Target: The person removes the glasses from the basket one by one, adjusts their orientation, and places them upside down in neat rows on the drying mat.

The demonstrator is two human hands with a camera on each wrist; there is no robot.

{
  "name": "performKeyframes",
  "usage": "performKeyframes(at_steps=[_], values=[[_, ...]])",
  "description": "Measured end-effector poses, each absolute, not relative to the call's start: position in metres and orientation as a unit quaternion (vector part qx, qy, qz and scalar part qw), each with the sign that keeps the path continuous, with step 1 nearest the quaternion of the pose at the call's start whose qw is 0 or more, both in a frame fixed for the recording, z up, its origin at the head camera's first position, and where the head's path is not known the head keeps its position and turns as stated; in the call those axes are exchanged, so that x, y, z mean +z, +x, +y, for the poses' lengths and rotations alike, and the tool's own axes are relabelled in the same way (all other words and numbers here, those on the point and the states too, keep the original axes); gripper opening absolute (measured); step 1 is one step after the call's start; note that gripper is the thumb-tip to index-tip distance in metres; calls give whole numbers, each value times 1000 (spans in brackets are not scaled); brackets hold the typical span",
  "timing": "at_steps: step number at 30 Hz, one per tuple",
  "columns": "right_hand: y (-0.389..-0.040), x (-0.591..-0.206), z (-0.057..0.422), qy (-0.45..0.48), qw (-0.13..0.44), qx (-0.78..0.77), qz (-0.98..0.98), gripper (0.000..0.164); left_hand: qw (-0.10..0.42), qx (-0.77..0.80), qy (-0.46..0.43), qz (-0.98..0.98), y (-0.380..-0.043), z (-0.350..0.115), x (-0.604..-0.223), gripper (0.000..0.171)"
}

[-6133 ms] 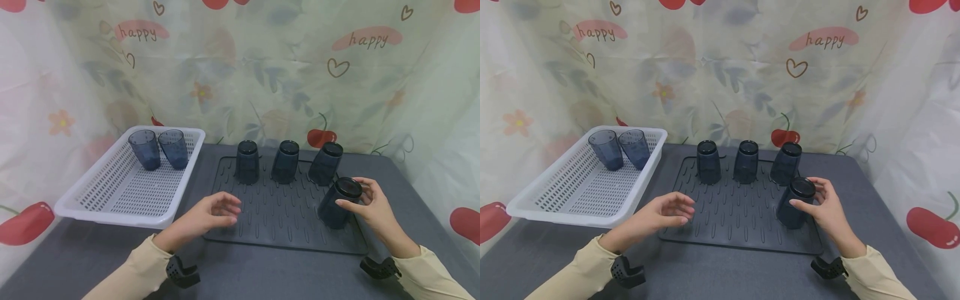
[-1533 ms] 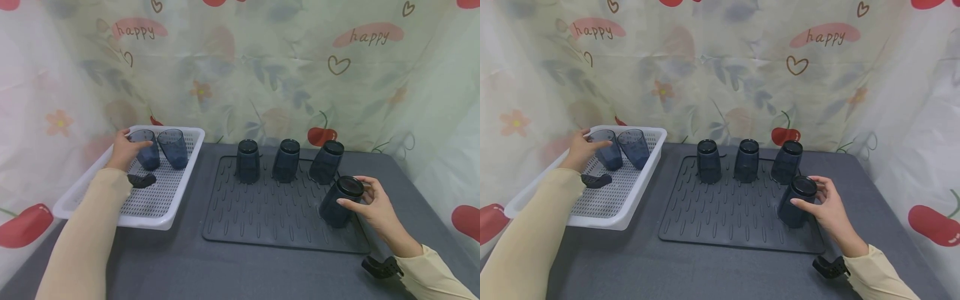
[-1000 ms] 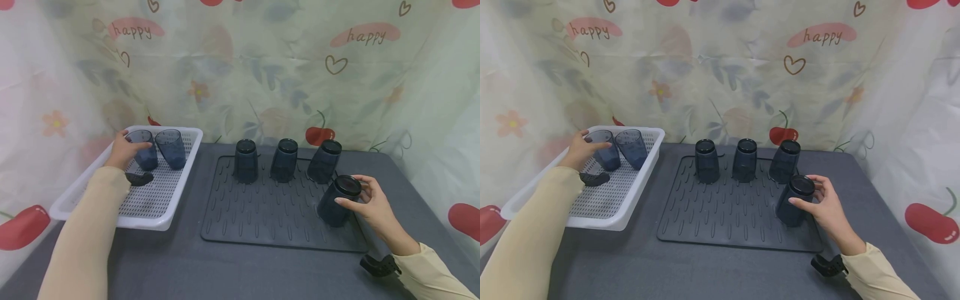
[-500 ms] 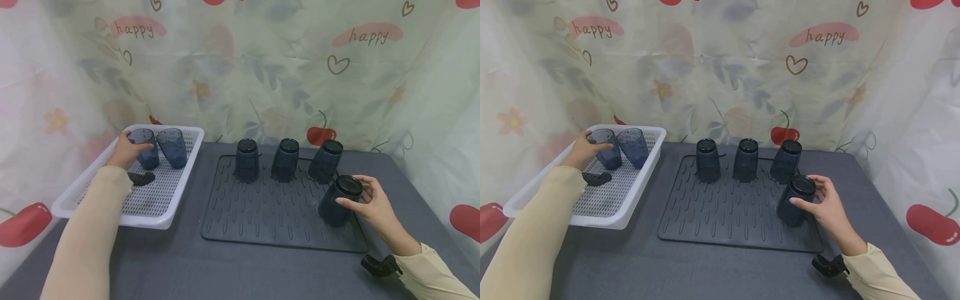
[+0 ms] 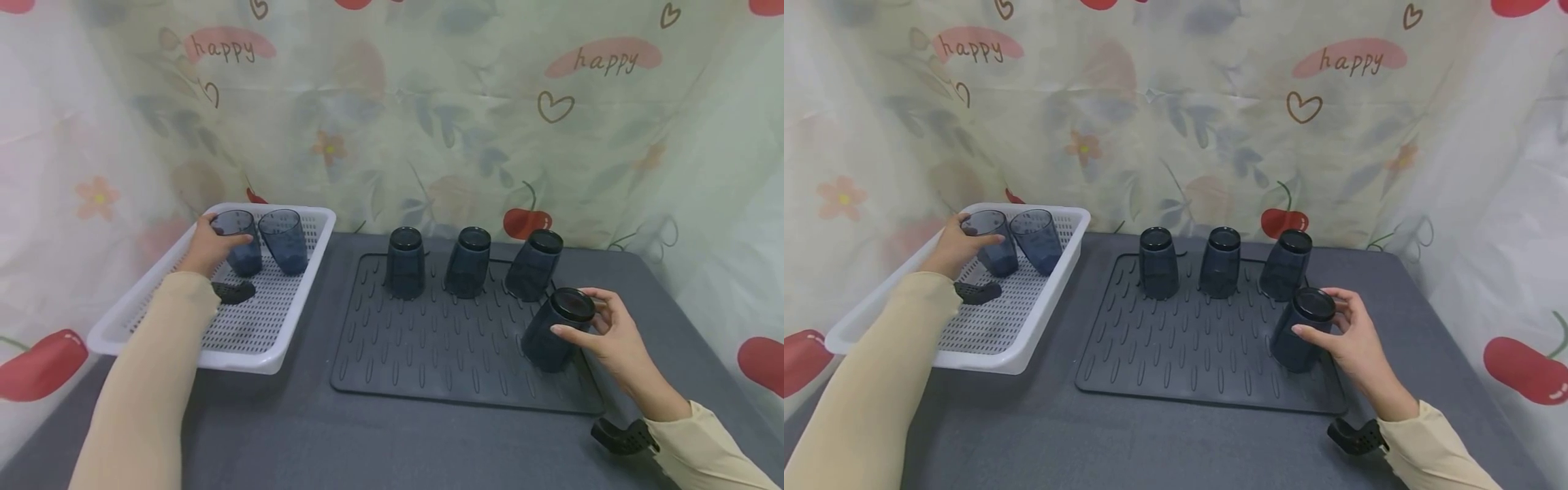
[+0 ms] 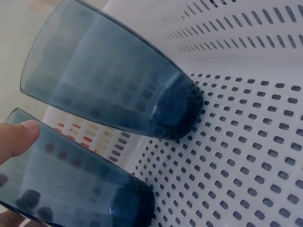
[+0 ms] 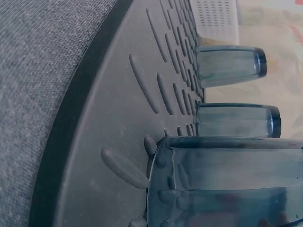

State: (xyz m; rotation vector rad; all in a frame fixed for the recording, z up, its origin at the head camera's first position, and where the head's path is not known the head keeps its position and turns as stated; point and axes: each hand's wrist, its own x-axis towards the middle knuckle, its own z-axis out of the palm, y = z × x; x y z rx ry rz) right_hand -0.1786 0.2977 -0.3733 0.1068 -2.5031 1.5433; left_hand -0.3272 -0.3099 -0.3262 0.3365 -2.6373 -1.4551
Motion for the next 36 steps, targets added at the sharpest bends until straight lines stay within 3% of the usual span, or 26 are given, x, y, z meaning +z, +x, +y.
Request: performKeyframes(at_steps=[36], values=[[-179,-373,297,32,102,518,-849,68,57,-463,113,-877,-326,-311,-327,98]])
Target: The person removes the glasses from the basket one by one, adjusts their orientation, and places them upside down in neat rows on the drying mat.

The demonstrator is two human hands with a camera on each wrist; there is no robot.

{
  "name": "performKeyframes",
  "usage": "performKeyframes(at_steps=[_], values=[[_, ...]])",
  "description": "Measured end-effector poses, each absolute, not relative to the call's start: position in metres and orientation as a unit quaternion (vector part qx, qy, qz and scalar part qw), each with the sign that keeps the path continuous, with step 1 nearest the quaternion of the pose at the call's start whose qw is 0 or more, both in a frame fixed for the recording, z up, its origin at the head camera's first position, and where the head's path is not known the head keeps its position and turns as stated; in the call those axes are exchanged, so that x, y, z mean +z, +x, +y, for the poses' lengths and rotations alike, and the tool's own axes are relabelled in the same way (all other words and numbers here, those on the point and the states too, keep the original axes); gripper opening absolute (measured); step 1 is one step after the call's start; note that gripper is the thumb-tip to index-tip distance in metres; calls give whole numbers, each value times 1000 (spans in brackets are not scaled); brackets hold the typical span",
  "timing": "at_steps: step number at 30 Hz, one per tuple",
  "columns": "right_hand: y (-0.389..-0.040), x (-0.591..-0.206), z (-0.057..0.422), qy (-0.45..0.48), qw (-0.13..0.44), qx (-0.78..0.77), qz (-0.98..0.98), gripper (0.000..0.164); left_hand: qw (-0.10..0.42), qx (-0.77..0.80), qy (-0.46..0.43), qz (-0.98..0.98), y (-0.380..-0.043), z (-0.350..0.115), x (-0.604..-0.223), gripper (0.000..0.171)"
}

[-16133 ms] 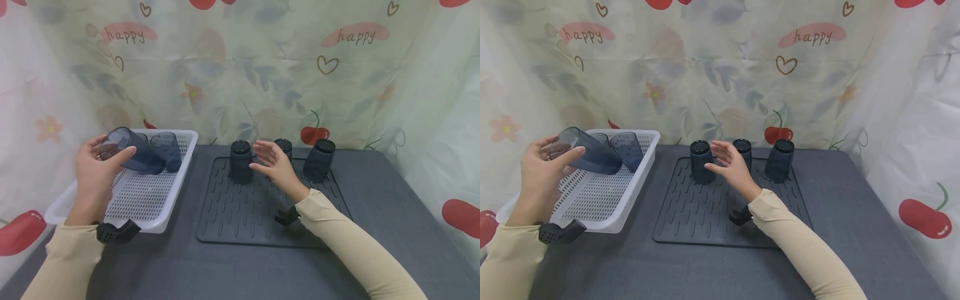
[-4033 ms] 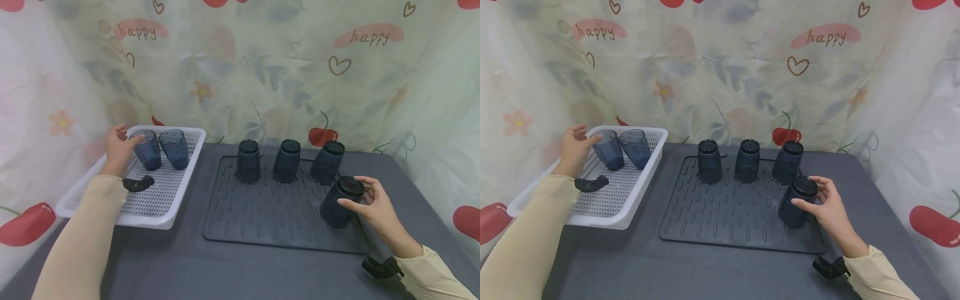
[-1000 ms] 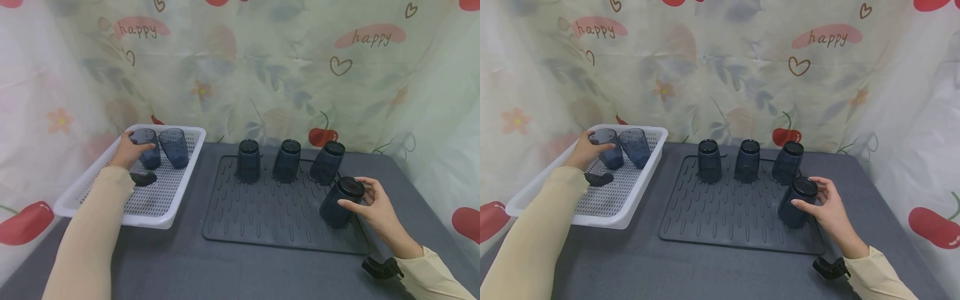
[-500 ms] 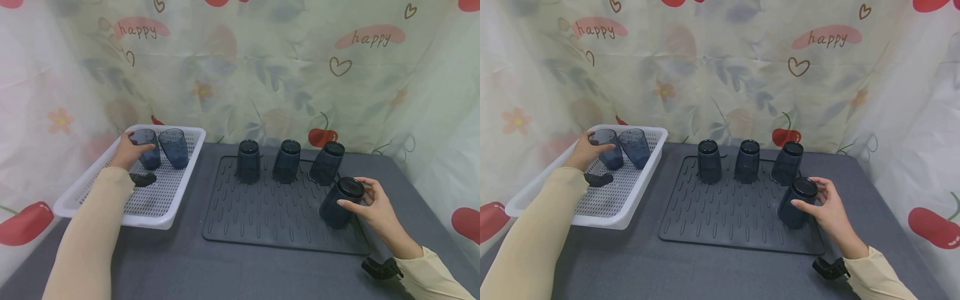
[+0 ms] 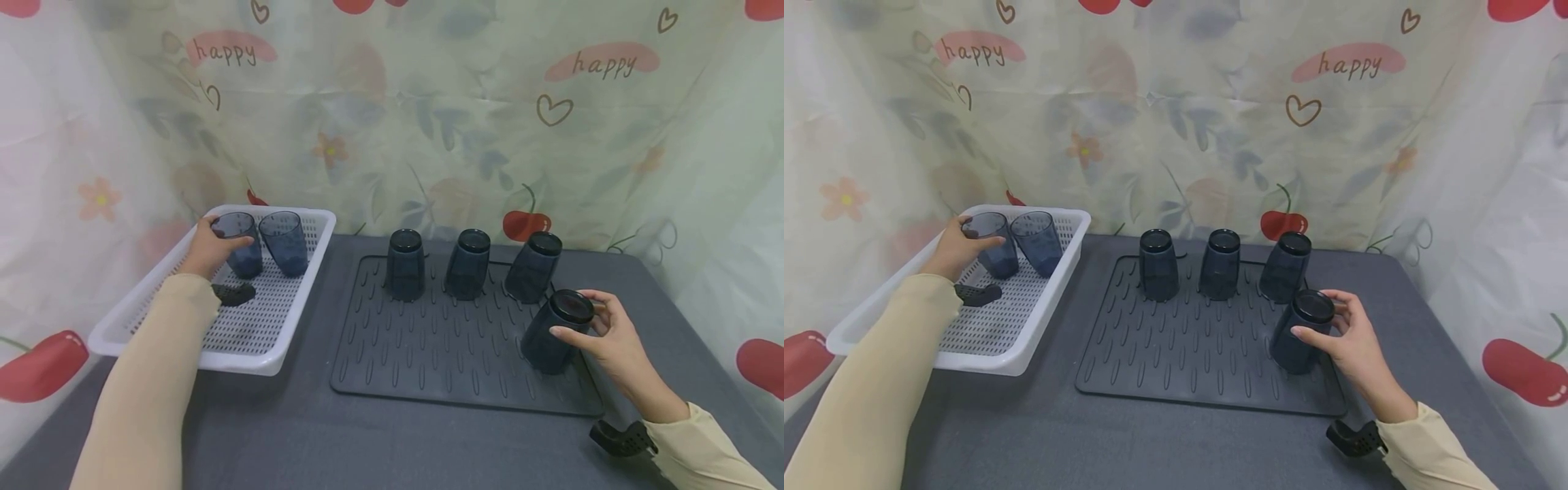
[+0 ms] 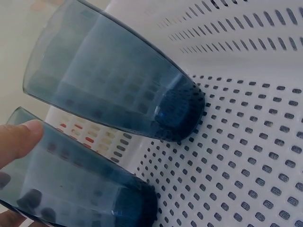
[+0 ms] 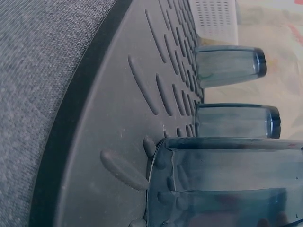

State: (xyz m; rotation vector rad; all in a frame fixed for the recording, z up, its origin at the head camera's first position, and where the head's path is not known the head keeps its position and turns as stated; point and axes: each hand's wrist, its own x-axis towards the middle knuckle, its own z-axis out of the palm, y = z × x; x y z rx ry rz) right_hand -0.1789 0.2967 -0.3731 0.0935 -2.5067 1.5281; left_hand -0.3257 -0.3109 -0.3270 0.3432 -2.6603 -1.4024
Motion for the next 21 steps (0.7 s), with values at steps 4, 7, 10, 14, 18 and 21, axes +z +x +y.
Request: performKeyframes(at_steps=[4,7,10,14,18,21], values=[[-178,-373,297,31,100,520,-848,68,58,-455,109,-882,-323,-310,-325,98],[-179,-374,296,28,99,519,-848,67,59,-443,107,-888,-321,-311,-324,99],[-179,-374,295,22,99,521,-847,68,55,-440,111,-889,-318,-312,-323,100],[-179,-374,295,21,98,522,-847,67,49,-443,116,-888,-317,-311,-321,101],[-178,-372,295,27,95,519,-849,68,43,-449,115,-885,-317,-312,-319,101],[-178,-372,296,25,94,519,-849,69,29,-459,114,-881,-316,-312,-317,102]])
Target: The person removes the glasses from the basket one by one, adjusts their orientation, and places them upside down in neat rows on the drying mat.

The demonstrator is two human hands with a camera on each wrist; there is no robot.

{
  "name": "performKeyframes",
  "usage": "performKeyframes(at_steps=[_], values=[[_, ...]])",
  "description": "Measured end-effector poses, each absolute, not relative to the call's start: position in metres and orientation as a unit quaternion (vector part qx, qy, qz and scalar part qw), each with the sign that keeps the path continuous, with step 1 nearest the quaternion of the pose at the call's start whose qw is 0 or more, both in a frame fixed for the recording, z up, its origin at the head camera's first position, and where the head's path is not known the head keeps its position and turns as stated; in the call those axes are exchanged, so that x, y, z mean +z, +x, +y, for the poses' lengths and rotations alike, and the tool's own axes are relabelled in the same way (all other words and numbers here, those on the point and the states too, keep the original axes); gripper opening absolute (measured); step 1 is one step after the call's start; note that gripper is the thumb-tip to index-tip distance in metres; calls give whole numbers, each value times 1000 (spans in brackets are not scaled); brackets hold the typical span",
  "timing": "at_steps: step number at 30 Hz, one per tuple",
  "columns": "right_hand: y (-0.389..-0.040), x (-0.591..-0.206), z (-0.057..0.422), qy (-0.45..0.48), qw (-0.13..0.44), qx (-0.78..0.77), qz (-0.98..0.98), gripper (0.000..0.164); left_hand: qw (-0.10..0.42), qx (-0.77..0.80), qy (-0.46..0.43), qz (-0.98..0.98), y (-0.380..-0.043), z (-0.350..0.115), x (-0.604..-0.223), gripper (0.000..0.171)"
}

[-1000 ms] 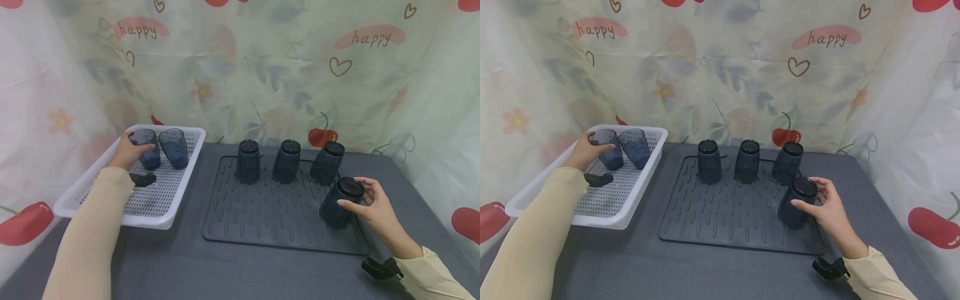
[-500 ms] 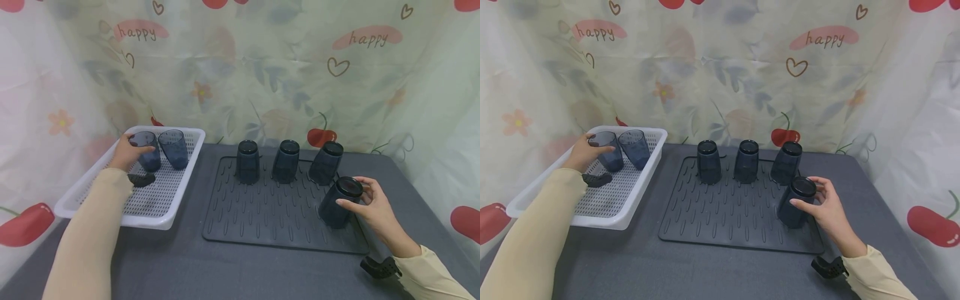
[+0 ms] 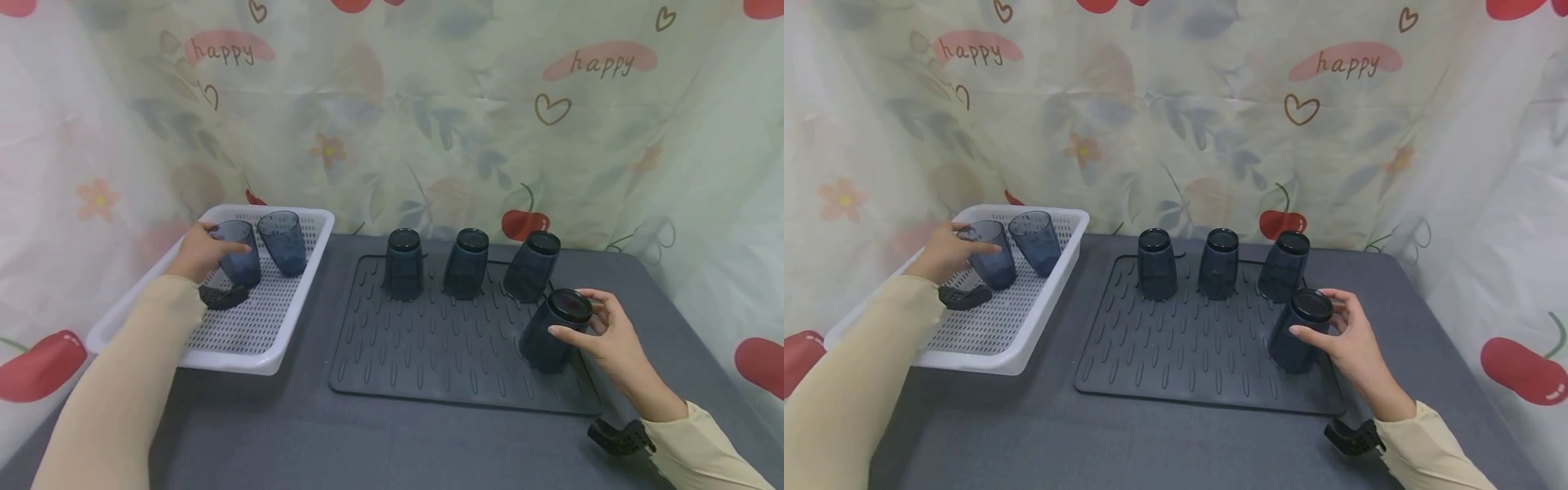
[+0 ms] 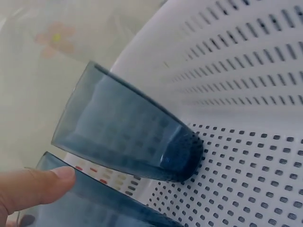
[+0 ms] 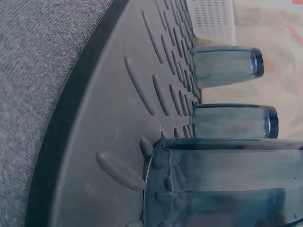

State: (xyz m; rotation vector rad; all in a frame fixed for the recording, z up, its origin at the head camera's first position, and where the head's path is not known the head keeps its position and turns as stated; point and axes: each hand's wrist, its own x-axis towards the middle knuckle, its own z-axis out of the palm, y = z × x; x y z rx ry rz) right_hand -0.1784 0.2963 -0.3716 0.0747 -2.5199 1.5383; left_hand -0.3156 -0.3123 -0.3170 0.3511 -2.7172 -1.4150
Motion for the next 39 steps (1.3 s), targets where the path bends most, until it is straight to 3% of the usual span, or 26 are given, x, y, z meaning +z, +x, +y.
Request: performKeyframes(at_steps=[8,22,39], values=[[-176,-372,298,29,99,521,-847,66,-20,-454,113,-884,-303,-314,-311,108],[-175,-368,297,68,109,532,-837,64,-62,-478,114,-869,-277,-301,-298,106],[-177,-363,301,67,95,500,-858,67,-28,-477,67,-876,-238,-286,-274,107]])
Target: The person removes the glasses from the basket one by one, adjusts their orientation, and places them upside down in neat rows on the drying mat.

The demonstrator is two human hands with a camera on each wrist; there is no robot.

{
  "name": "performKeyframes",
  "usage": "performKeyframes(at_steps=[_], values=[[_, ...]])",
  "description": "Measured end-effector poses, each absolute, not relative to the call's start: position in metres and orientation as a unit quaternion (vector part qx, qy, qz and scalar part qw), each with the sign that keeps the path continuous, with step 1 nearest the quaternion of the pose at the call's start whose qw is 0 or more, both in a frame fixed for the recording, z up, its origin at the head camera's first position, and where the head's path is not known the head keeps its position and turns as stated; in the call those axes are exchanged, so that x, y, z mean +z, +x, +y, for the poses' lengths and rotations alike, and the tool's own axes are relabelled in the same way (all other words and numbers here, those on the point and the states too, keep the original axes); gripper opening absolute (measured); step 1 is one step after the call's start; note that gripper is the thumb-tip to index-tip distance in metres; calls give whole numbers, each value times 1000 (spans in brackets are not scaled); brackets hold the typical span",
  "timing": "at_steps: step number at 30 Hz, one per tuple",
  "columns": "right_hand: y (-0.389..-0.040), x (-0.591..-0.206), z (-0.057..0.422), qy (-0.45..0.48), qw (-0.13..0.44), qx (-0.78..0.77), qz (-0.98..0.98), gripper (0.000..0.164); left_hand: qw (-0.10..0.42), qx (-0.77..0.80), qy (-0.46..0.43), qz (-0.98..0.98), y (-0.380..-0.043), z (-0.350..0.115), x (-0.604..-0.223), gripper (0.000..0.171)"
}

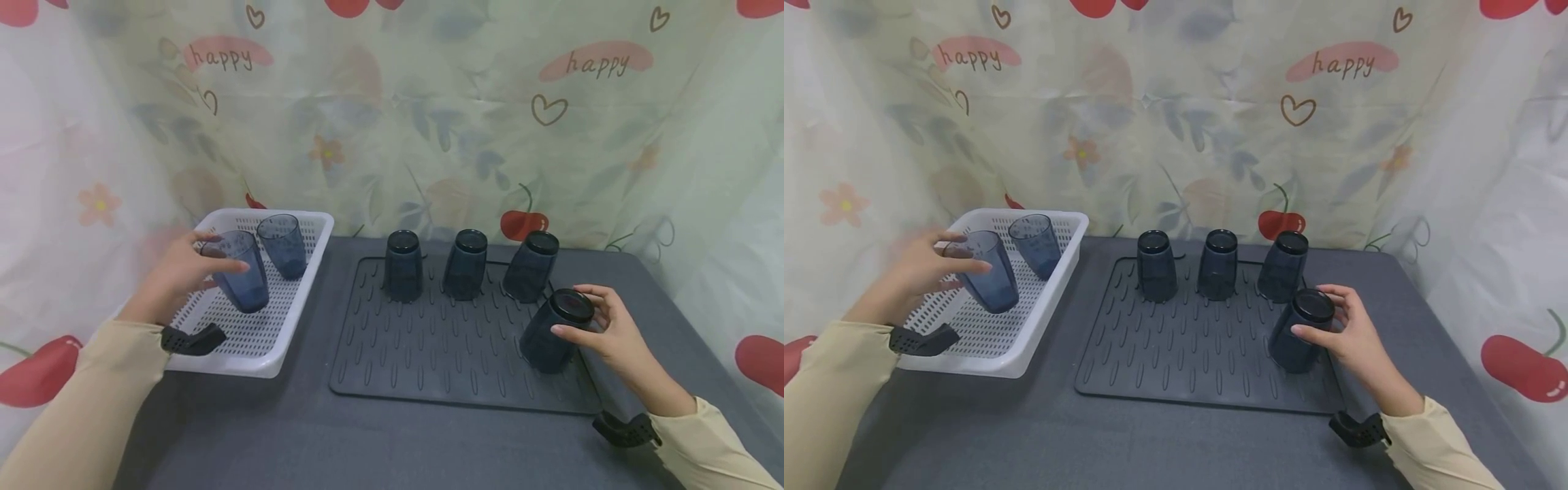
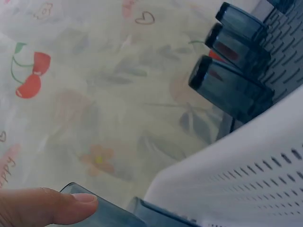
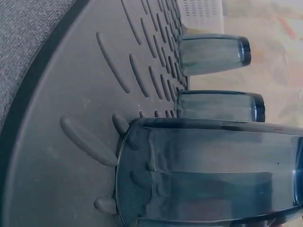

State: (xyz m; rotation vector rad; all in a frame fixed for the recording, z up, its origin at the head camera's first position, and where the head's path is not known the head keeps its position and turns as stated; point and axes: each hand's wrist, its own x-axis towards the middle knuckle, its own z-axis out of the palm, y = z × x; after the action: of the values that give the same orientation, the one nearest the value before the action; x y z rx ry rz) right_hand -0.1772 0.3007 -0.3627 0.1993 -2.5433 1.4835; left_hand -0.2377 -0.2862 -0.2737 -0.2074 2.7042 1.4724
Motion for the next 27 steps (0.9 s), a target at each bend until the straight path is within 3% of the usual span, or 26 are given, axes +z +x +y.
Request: performKeyframes(at_steps=[10,22,27], values=[[-180,-359,300,94,137,507,-845,59,-38,498,-57,865,-221,-274,-263,100],[-181,-342,292,150,207,623,-739,56,-153,642,-76,748,-205,-252,-253,93],[-182,-334,288,169,236,646,-706,55,-197,714,-44,671,-197,-237,-250,80]])
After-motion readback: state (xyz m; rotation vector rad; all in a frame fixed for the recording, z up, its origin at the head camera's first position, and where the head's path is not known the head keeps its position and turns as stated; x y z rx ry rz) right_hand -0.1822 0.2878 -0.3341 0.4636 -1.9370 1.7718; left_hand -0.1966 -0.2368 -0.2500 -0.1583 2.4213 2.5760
